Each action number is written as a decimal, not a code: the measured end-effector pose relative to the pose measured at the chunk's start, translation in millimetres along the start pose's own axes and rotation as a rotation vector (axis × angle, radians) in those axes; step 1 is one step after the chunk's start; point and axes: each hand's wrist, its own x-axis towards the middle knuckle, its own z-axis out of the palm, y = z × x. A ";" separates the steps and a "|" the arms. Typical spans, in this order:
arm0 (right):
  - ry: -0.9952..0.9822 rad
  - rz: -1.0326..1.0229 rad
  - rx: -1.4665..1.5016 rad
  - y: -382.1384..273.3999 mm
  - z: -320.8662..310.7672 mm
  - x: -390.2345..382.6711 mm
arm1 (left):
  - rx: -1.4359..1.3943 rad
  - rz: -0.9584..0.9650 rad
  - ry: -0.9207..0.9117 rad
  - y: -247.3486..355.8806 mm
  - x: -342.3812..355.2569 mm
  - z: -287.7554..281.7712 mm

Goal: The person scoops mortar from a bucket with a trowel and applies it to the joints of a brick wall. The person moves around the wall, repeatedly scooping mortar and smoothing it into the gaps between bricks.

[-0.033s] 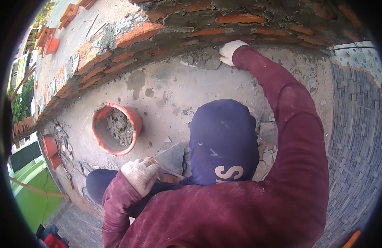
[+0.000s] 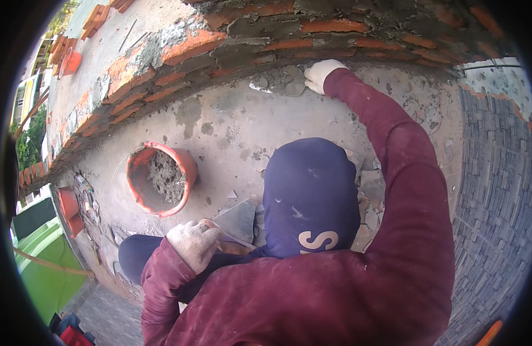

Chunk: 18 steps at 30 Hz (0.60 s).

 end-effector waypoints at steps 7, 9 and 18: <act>0.285 0.076 -0.043 -31.4 -1.6 -30.4 | 0.052 0.032 0.034 -10.7 -4.7 7.1; 0.340 0.053 -0.055 -50.4 -20.4 -46.2 | 0.064 0.035 0.018 -14.8 -7.3 8.0; 0.230 -0.375 0.152 -193.8 -157.4 -66.1 | 0.059 0.068 0.051 -25.9 -29.5 24.5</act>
